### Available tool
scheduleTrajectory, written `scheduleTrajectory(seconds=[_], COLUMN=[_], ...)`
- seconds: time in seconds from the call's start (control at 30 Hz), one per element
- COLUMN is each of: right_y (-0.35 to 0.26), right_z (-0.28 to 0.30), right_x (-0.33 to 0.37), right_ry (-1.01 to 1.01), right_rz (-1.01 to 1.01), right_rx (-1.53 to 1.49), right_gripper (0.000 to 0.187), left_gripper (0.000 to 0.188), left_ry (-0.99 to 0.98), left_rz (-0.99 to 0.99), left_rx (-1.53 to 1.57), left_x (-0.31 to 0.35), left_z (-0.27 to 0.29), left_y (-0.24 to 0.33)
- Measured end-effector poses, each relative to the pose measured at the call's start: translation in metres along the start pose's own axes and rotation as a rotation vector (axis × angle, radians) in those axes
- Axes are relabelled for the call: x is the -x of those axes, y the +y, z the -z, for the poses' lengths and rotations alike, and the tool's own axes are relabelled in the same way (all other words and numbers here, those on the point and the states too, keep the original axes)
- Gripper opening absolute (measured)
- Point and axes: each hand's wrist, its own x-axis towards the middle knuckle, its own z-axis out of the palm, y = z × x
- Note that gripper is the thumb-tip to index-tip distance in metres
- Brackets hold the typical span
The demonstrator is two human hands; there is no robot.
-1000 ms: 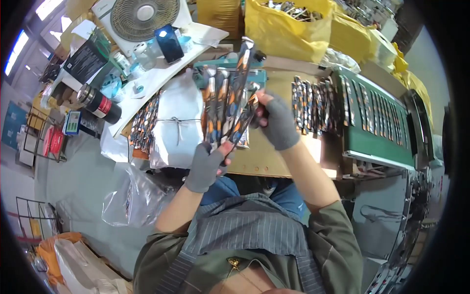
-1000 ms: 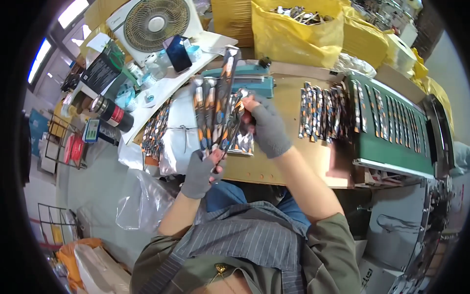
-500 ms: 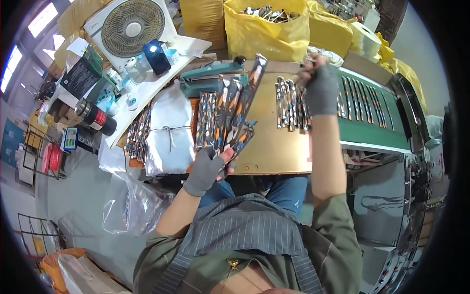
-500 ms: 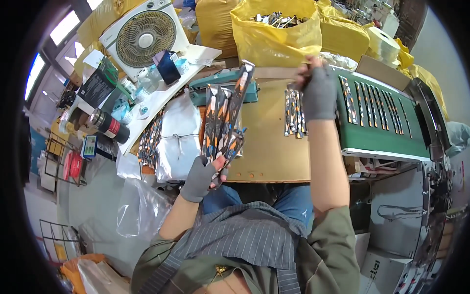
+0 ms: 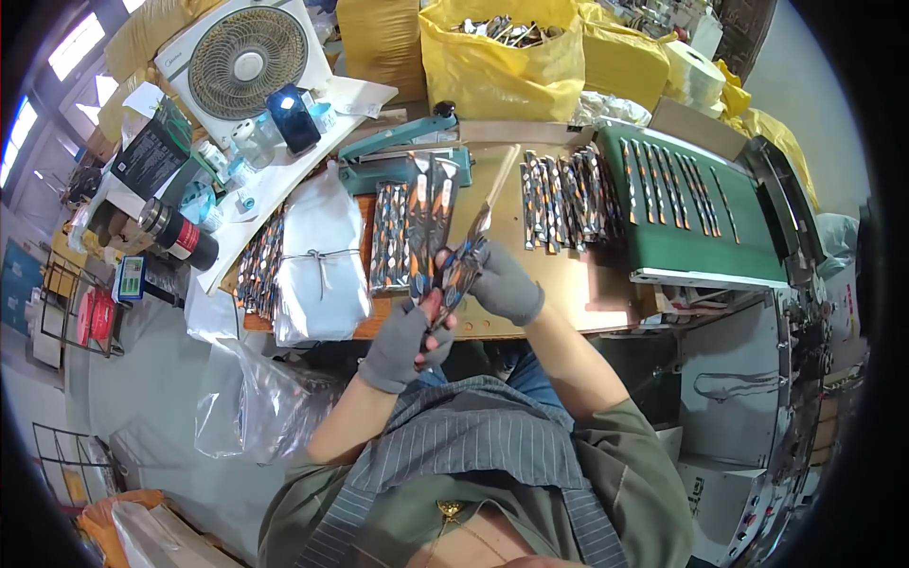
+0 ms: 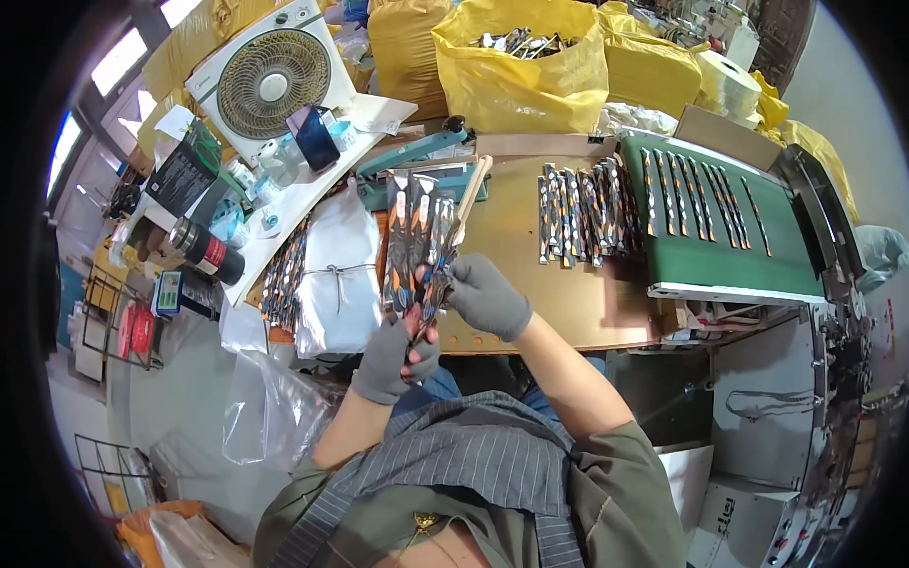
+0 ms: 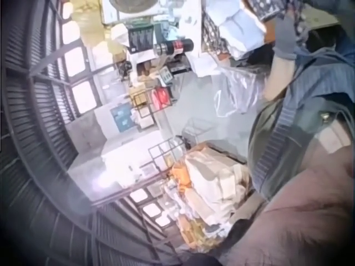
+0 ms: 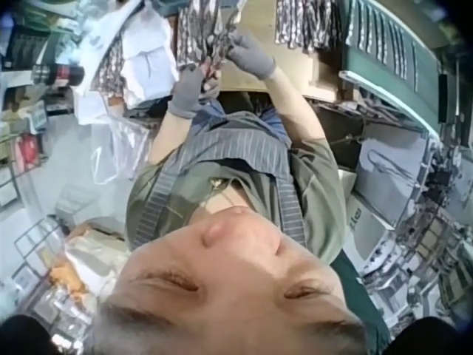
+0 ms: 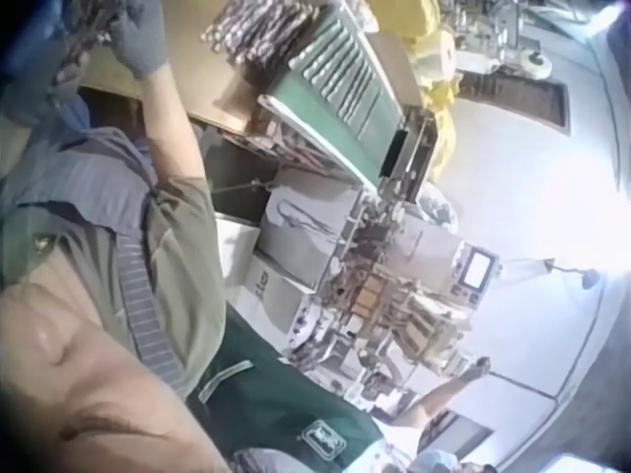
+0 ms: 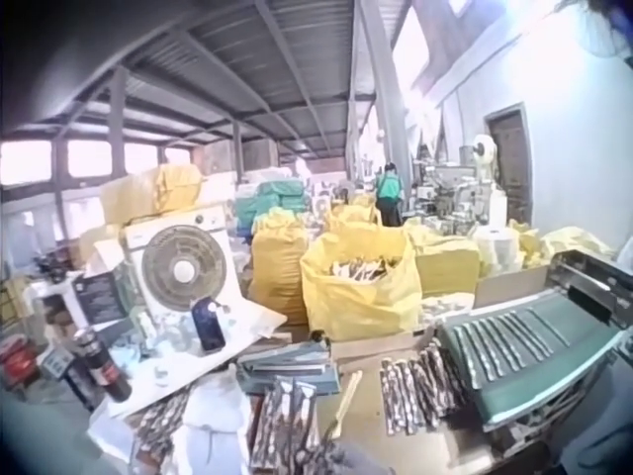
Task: Packaging items into plastic bags and sealing them using a heat sealer.
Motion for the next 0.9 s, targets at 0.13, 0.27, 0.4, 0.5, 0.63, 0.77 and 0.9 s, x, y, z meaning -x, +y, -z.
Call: scheduleTrajectory(seconds=[0.13, 0.27, 0.4, 0.5, 0.63, 0.77, 0.9], right_y=[-0.079, -0.104, -0.086, -0.089, -0.088, -0.1, -0.113], right_z=[0.031, 0.03, 0.02, 0.024, 0.082, 0.121, 0.038], right_x=[-0.002, -0.01, -0.025, -0.027, -0.04, -0.03, -0.024], right_ry=[0.496, 0.324, 0.288, 0.408, 0.732, 0.642, 0.035], right_rz=[-0.102, -0.086, -0.084, -0.006, 0.262, 0.056, -0.152], right_rx=[-0.278, 0.039, 0.319, 0.299, 0.082, -0.183, 0.321], right_gripper=[0.025, 0.026, 0.032, 0.041, 0.036, 0.035, 0.026], left_gripper=[0.038, 0.034, 0.032, 0.034, 0.031, 0.034, 0.032], left_ry=[0.043, 0.209, 0.515, 0.521, 0.425, 0.164, 0.028], left_rz=[-0.023, -0.029, -0.632, -0.593, -0.394, -0.136, -0.002], left_rx=[-0.111, -0.224, -1.044, -0.832, -0.47, -0.432, -0.335], left_x=[0.003, 0.004, -0.002, -0.003, 0.005, 0.01, 0.005], left_z=[0.007, -0.004, -0.012, -0.01, -0.012, 0.0, 0.0], left_y=[0.003, 0.0, -0.012, -0.016, -0.008, 0.009, 0.007])
